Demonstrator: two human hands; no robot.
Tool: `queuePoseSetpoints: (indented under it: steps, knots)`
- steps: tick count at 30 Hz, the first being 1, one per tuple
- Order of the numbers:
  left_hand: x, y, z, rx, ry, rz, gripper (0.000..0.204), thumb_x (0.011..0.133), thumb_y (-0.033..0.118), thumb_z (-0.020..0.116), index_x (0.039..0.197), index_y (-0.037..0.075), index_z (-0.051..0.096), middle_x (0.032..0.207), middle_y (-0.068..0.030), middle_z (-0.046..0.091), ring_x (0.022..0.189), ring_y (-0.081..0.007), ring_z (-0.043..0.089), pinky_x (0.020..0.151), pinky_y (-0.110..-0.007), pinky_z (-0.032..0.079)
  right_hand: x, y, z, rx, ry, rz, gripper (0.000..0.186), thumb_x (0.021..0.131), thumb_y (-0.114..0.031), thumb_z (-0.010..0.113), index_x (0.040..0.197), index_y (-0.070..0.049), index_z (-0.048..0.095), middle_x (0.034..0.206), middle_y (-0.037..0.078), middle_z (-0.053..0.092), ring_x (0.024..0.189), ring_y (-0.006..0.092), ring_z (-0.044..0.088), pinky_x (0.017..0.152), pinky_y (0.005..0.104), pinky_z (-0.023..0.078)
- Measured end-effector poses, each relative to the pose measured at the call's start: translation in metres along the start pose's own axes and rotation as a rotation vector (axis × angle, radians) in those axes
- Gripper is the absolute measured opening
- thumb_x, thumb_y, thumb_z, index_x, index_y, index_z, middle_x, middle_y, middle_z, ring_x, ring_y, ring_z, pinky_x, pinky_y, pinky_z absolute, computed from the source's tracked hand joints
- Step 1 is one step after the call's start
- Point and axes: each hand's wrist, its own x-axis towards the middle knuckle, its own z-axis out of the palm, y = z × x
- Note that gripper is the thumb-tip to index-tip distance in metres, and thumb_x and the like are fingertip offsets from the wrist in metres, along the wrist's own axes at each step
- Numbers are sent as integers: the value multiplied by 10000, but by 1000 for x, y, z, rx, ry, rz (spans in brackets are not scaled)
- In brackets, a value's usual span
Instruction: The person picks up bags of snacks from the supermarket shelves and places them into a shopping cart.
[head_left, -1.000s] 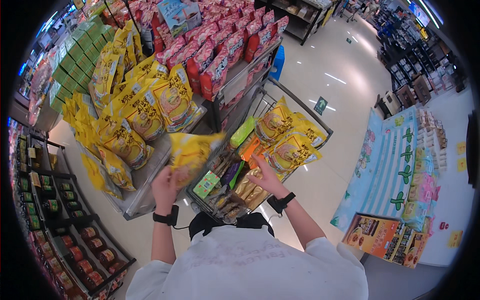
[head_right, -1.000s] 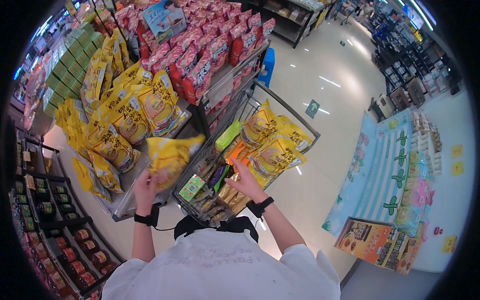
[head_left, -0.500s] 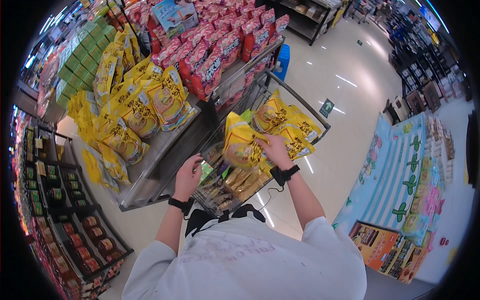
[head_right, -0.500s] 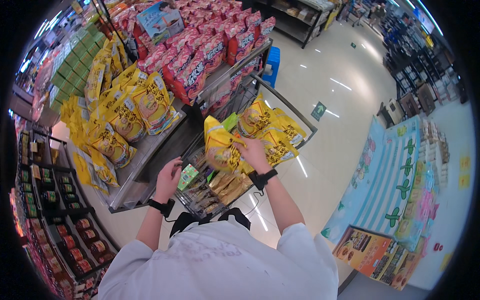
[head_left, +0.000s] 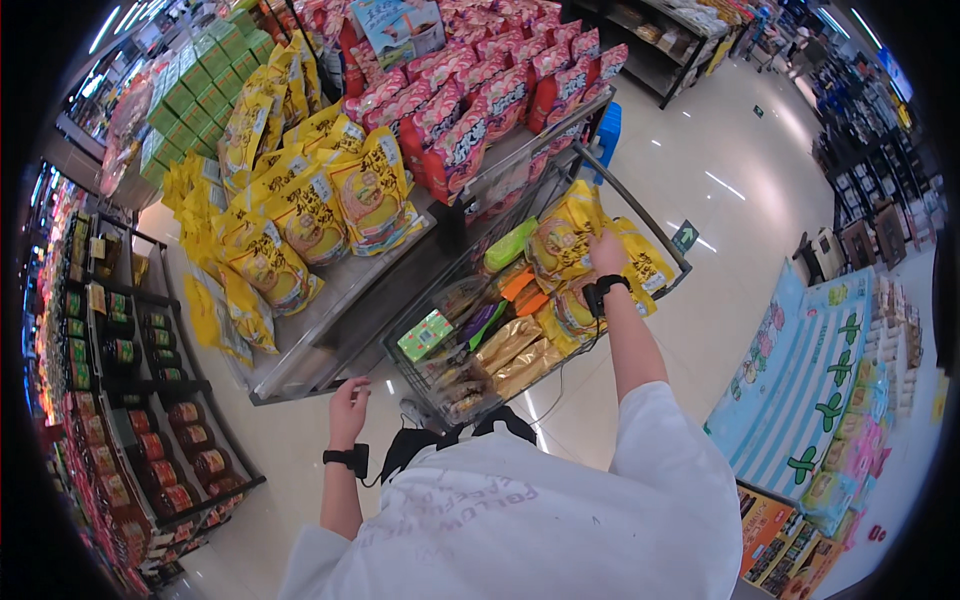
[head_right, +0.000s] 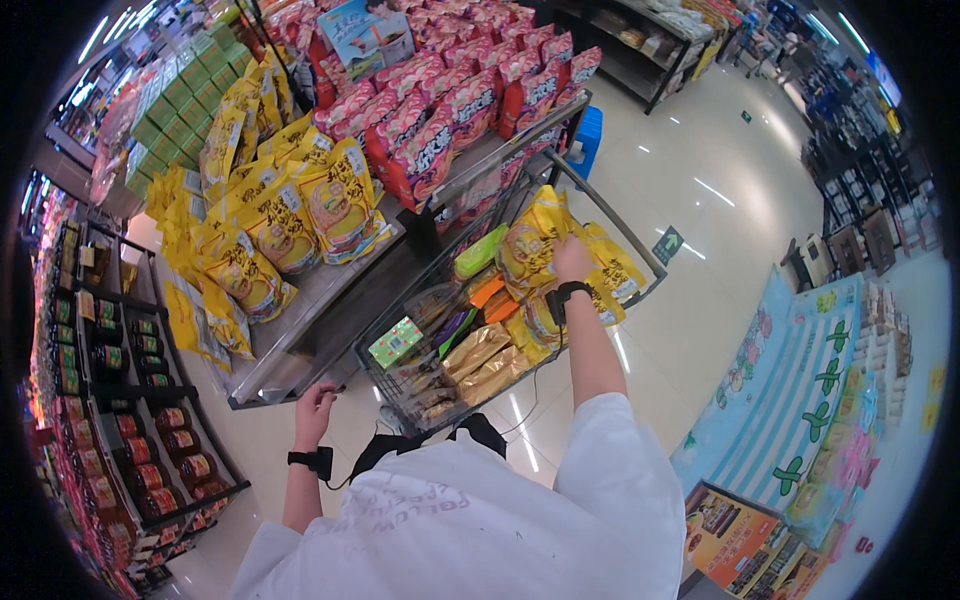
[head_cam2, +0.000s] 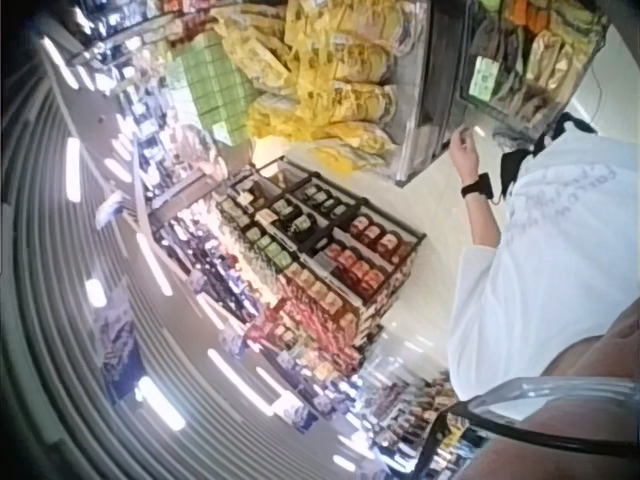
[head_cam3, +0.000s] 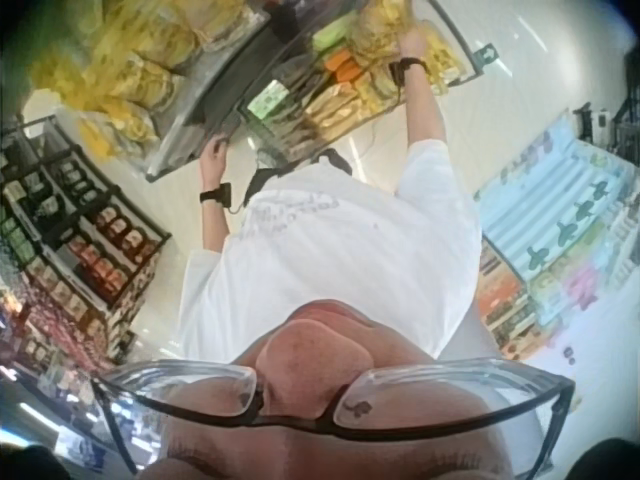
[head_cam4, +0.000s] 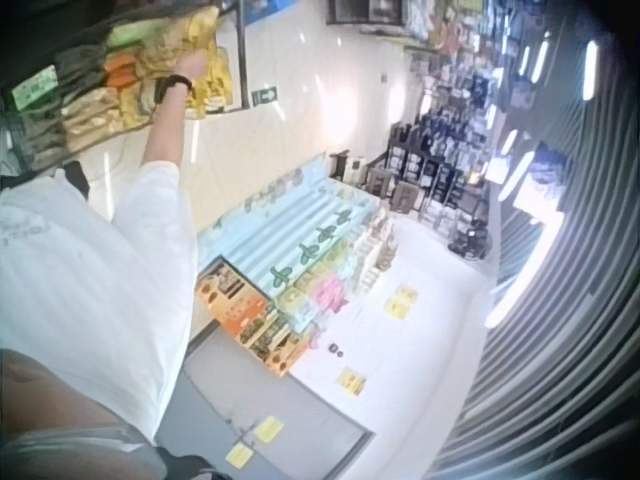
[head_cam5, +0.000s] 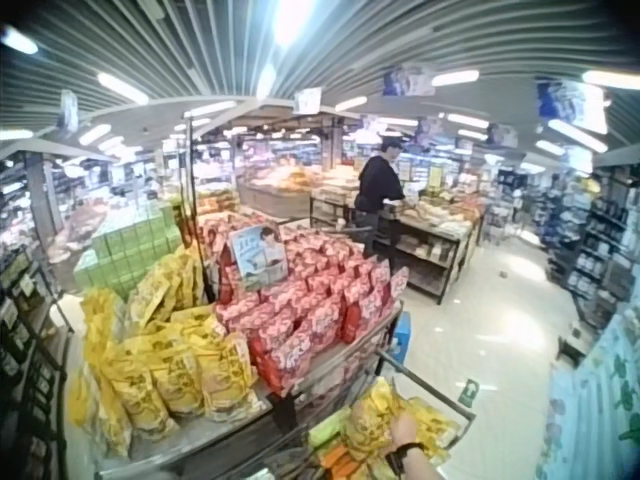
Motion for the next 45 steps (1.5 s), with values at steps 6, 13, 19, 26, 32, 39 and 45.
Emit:
queuePoseSetpoints:
  steps: [6,13,19,26,32,39,45]
  knots:
    - [10,3,-15,50,41,15,170,857,104,555,999,36,620,995,-88,656,788,-188,630,692,-295,501,-25,-51,-14,-304,315,-538,433,751,-115,584,1181,-148,545,1332,98,445,1222,304,399,997,461,330]
    - [45,0,-9,38,-6,162,188,810,109,554,967,46,637,931,-114,648,756,-214,619,688,-304,496,-53,11,32,-393,82,-426,398,724,-133,603,1121,-104,577,1312,117,470,1208,320,413,997,483,329]
    - [103,-5,-13,20,-71,123,205,797,136,552,963,50,639,815,-119,634,730,-224,606,687,-315,479,-178,14,65,-119,-174,-555,181,745,-89,581,900,3,581,904,201,568,906,372,529,795,455,430]
    - [192,-13,1,8,-130,108,226,782,143,548,965,44,636,893,-146,650,828,-283,630,747,-357,492,-336,79,92,37,-741,-164,267,734,-195,584,975,-128,676,993,144,644,999,311,575,906,394,445]
    - [246,-35,51,98,-371,193,270,779,218,558,994,66,617,998,-160,623,976,-329,575,832,-414,463,-332,95,77,-37,-546,218,314,800,-241,575,1067,-90,643,1008,131,657,946,273,623,845,358,486]
    - [261,-59,104,296,-564,193,365,738,267,595,1044,69,610,1116,-163,585,1091,-336,517,920,-416,423,-233,55,10,102,-205,270,350,788,-168,598,1125,-76,599,1019,140,651,937,228,624,820,329,494]
    - [256,-85,132,522,-729,-109,496,786,351,555,1205,86,563,1410,-249,319,1312,-366,312,1069,-420,288,-106,97,-42,-7,173,35,364,767,-125,602,1125,-67,578,1141,189,578,1057,348,547,933,391,427]
